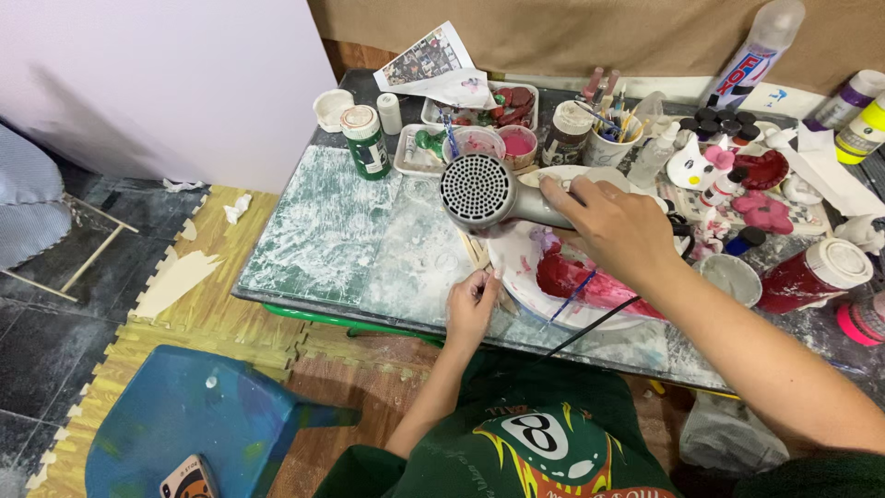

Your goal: The person paints a small pink figurine and a red heart-shaped object using a paintbrush and red paint. They use a hairdryer to dry the paint between applications and switch between the two objects.

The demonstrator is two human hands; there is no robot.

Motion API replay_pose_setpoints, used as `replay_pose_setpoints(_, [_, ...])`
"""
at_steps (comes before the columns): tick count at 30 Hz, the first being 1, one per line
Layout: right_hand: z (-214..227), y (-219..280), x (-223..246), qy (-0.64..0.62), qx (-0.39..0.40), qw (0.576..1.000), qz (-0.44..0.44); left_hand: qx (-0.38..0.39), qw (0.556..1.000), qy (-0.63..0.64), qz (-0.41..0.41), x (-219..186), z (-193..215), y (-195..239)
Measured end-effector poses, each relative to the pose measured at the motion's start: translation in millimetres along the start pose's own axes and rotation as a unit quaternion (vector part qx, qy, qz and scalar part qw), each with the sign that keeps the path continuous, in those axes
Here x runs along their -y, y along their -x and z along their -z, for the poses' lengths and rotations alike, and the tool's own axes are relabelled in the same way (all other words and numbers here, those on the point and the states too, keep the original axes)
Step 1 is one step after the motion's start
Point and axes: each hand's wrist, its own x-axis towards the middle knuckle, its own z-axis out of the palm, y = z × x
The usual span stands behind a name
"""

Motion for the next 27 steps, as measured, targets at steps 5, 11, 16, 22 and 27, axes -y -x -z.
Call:
replay_pose_setpoints(5, [-1.0, 4.0, -0.3, 0.010, -0.009, 1.000, 0.012, 0.003, 1.000, 0.004, -0.003, -1.8, 0.8, -0.7])
replay_pose_setpoints(11, [3.2, 5.0, 0.3, 0.019, -0.001, 1.000, 0.005, 0.003, 1.000, 0.021, -0.002, -4.5, 0.5, 0.1])
replay_pose_setpoints(16, [1.5, 3.5, 0.6, 0.032, -0.007, 0.999, 0.019, 0.001, 1.000, 0.014, -0.005, -3.1, 1.1, -0.5])
replay_pose_setpoints(22, [1.6, 3.8, 0.6, 0.041, 0.002, 0.999, 0.021, 0.007, 1.000, 0.019, -0.006, -3.3, 1.8, -0.6])
replay_pose_setpoints(27, [0.9, 9.4, -4.1, -0.003, 0.020, 0.999, -0.029, 0.009, 0.999, 0.021, -0.031, -3.8, 2.6, 0.1])
